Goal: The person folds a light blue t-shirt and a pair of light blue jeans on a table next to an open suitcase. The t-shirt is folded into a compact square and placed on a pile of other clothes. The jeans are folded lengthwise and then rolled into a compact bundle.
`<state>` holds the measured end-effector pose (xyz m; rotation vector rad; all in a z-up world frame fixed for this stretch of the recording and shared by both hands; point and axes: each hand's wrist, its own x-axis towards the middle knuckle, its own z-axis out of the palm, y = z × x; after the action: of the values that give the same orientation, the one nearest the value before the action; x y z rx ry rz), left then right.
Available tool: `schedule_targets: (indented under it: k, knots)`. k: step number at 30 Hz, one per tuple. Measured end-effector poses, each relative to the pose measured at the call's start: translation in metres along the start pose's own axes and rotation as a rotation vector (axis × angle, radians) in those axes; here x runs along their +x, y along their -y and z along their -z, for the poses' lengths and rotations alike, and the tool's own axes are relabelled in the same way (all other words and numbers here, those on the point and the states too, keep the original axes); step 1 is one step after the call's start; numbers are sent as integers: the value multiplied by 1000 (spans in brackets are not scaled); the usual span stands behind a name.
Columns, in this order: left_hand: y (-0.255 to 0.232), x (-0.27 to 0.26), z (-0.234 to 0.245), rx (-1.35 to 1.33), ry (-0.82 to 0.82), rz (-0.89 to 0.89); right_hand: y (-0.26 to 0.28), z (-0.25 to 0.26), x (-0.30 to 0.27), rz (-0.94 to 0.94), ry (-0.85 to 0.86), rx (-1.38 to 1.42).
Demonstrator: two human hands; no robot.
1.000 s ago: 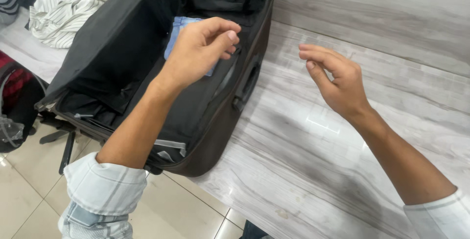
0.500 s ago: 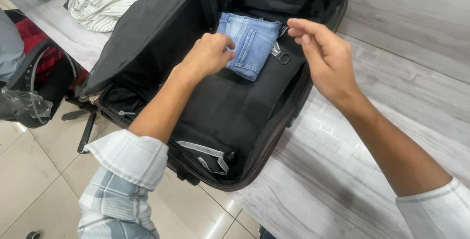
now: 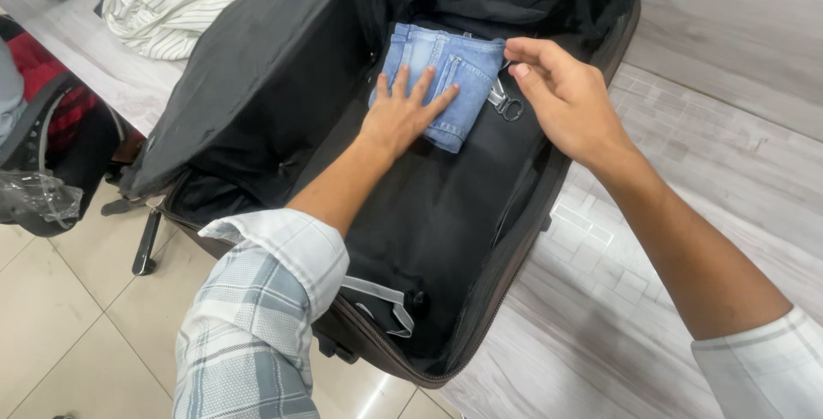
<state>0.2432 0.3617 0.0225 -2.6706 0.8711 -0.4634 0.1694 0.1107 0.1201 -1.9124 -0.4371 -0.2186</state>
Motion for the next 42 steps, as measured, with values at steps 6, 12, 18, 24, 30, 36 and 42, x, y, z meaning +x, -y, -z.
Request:
schedule_targets:
  k: [6, 12, 18, 24, 30, 36, 42]
  knots:
    - [21, 12, 14, -261, 87, 12, -5, -3, -9, 78, -32, 10]
    - [47, -1, 91, -890, -383, 240, -10, 4, -23, 54, -55, 122]
    - [18, 2, 159, -1502, -542, 321, -3, 26, -40, 253, 38, 150]
    - [-42, 37, 222, -1805, -451, -28, 15, 67, -71, 508, -197, -316]
    - [-119, 73, 265, -1696, -257, -362, 17, 149, -138, 203, -316, -408]
    - [-205, 102, 287, -1605, 85, -317, 15, 233, -252, 142, -453, -162]
    - [-258, 110, 293, -1567, 518, -540, 16, 323, -371, -102, -666, 120]
